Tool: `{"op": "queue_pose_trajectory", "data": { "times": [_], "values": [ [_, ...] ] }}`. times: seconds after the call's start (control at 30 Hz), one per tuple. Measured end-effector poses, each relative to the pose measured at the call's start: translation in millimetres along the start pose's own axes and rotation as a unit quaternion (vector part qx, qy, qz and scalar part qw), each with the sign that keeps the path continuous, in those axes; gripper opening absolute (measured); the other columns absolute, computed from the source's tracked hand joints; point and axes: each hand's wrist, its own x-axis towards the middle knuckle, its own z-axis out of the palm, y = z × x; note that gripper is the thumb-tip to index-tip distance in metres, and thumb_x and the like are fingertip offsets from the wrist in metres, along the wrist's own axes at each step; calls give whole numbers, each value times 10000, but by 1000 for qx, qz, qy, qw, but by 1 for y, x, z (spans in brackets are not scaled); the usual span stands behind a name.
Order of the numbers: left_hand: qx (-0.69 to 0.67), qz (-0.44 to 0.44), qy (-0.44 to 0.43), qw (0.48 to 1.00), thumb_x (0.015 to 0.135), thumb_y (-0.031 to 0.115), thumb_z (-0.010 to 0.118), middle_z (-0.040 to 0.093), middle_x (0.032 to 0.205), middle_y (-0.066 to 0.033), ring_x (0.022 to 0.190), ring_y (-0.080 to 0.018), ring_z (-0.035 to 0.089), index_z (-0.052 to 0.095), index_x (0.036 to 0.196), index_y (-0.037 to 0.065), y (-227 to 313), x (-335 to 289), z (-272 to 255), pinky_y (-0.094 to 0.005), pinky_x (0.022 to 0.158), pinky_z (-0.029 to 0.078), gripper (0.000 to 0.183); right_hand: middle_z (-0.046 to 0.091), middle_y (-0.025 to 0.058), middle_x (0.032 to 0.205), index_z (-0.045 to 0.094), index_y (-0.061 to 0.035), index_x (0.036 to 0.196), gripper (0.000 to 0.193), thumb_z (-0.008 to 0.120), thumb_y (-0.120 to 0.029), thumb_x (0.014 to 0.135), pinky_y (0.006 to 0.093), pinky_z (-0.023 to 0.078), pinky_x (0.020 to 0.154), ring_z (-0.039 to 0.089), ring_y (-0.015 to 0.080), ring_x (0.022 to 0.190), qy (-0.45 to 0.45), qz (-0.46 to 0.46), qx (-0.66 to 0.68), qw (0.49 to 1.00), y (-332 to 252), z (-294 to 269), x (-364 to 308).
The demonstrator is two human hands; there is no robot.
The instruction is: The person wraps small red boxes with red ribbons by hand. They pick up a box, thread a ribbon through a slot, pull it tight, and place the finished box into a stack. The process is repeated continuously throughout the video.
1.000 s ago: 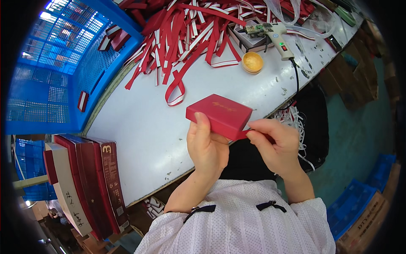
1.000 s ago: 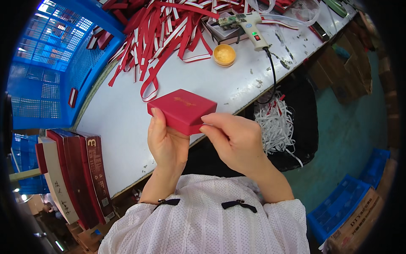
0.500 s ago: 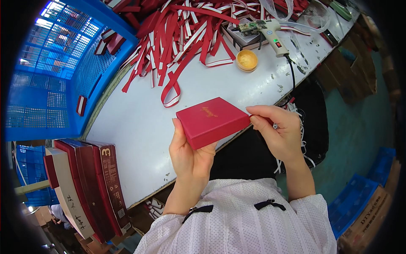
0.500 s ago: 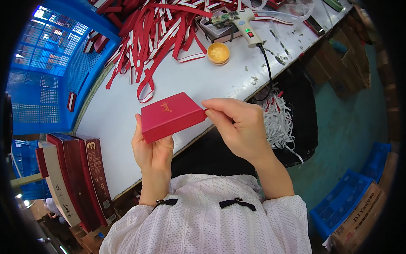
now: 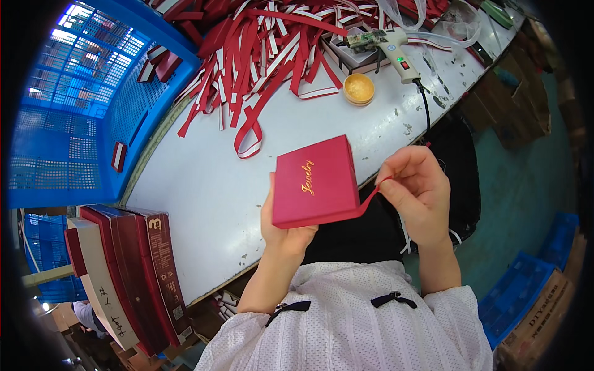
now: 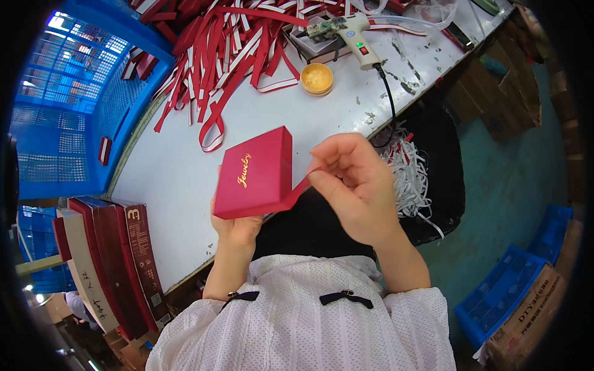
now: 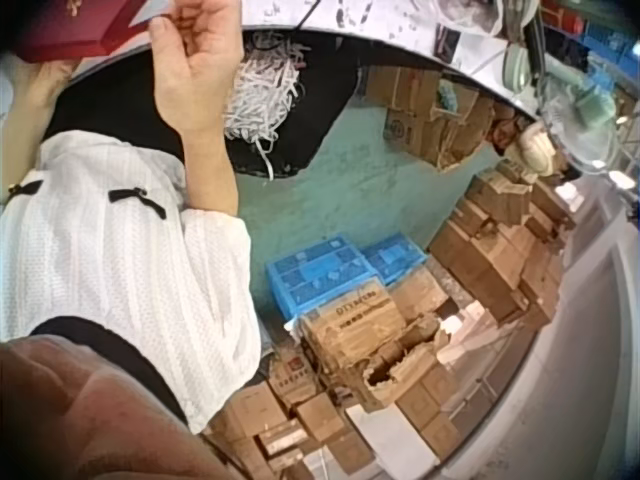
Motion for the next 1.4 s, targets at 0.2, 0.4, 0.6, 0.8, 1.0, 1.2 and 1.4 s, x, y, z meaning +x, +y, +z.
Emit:
{"op": "queue_pose_trajectory", "data": {
  "times": [0.2, 0.4, 0.6, 0.8, 1.0, 1.2, 1.4],
  "values": [
    [-10, -81, -58, 995, 880, 330, 204, 460, 1097, -189, 985, -304, 488, 349, 1160, -18, -10, 12, -5, -405, 812, 431, 470, 546, 86, 718, 481, -2, 846, 205, 577, 61, 677, 240, 455, 531, 559, 158, 600, -36, -195, -261, 945, 2, 13, 1],
    [22, -73, -80, 994, 880, 326, 209, 452, 1109, -185, 1000, -308, 475, 350, 1163, -13, -7, 14, -13, -411, 837, 410, 463, 535, 96, 726, 435, 2, 949, 348, 603, 58, 650, 247, 454, 532, 556, 169, 596, -33, -201, -287, 936, 7, 16, -3],
    [-31, -55, -78, 995, 884, 297, 213, 460, 1105, -172, 984, -294, 488, 371, 1147, -6, -13, 15, -19, -415, 827, 416, 431, 383, 103, 1037, 323, -7, 1120, 596, 655, 24, 626, 186, 422, 611, 459, 87, 691, 42, -126, -195, 972, 12, 14, 6],
    [-93, -88, -125, 984, 883, 263, 221, 473, 1094, -164, 982, -282, 492, 388, 1137, -5, -9, 16, -23, -410, 824, 419, 405, 463, 69, 939, 367, -6, 1080, 434, 585, 18, 706, 184, 421, 635, 475, 62, 717, -2, 46, 94, 994, 23, 4, 4],
    [5, -45, -44, 998, 888, 316, 221, 483, 1075, -161, 947, -269, 512, 396, 1121, -10, -10, 14, -26, -386, 801, 438, 437, 541, 47, 855, 465, 18, 967, 255, 567, -8, 734, 188, 427, 663, 524, 68, 719, -108, 125, 97, 982, 17, 25, -7],
    [388, 150, 59, 907, 827, 463, 335, 450, 1101, -154, 1017, -253, 454, 373, 1137, -10, 1, 6, -33, -366, 872, 360, 567, 502, -28, 646, 524, -16, 767, 155, 460, -140, 835, 165, 346, 509, 416, 15, 576, -50, 149, 82, 984, 31, 35, -2],
    [731, 246, -64, 633, 610, 283, 710, 420, 1100, -139, 1043, -234, 406, 375, 1109, 8, 36, -10, -21, -330, 895, 297, 661, 458, 23, 541, 508, -14, 710, 206, 462, -180, 823, 238, 347, 464, 418, 77, 500, -229, 130, -170, 950, 45, 58, 12]
  ]
}}
